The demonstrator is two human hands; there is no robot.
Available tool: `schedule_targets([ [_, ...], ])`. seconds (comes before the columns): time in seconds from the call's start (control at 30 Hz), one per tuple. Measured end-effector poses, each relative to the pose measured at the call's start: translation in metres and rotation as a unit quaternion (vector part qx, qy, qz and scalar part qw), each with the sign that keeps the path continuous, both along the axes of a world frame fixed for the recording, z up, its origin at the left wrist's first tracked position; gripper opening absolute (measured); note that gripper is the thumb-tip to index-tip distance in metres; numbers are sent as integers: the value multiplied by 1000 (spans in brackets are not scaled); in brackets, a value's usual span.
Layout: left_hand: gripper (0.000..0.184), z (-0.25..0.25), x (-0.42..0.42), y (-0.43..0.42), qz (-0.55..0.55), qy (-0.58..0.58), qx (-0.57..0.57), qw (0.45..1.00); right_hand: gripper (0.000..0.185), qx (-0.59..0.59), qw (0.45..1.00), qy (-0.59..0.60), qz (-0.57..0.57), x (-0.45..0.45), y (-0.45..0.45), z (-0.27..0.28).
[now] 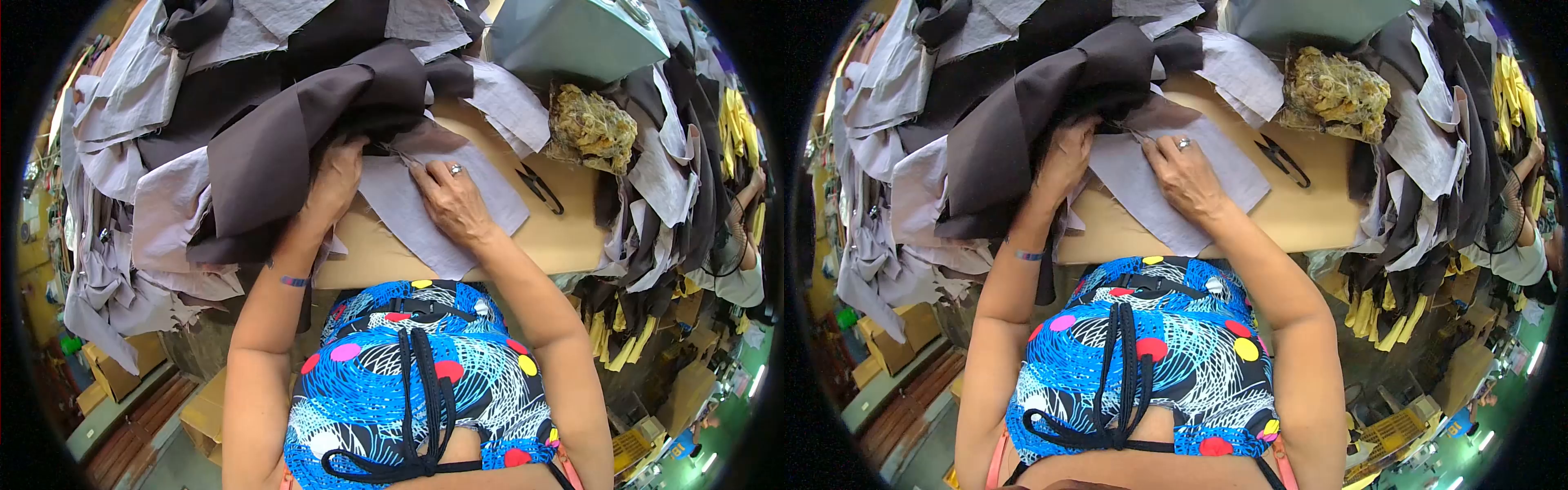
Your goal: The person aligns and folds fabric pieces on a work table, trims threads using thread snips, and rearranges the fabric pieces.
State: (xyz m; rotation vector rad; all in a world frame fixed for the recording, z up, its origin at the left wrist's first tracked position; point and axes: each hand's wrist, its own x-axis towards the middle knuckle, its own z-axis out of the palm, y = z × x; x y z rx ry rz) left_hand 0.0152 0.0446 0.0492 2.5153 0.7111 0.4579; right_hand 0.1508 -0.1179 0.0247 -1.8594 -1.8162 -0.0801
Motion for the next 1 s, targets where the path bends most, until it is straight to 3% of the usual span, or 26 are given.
schedule_targets([
  [0.1,27,7,5,12,8,102,-52,993,31,13,999,38,-8,2,3,-3],
  [0.33,57,11,3,-3,-19,146,85,985,31,20,997,78,-11,3,2,-9],
  [0.43,54,0,0,8,-63,115,75,989,31,25,997,77,-8,3,2,-9],
  [0.53,45,19,13,18,-75,244,-99,962,31,17,997,74,-9,4,1,-9],
  [0.63,34,12,13,26,-154,238,-56,957,32,6,997,73,-7,3,2,-8],
  [0.73,25,-8,16,35,-194,59,175,963,34,7,997,71,-2,3,0,-8],
  [0.83,21,10,31,40,-244,143,249,926,36,14,998,59,5,4,-1,-10],
  [0.87,18,5,32,45,-263,109,293,913,37,16,998,54,7,4,-1,-11],
  [1.0,13,3,37,44,-265,121,235,927,39,-13,999,40,-1,3,-1,-10],
])
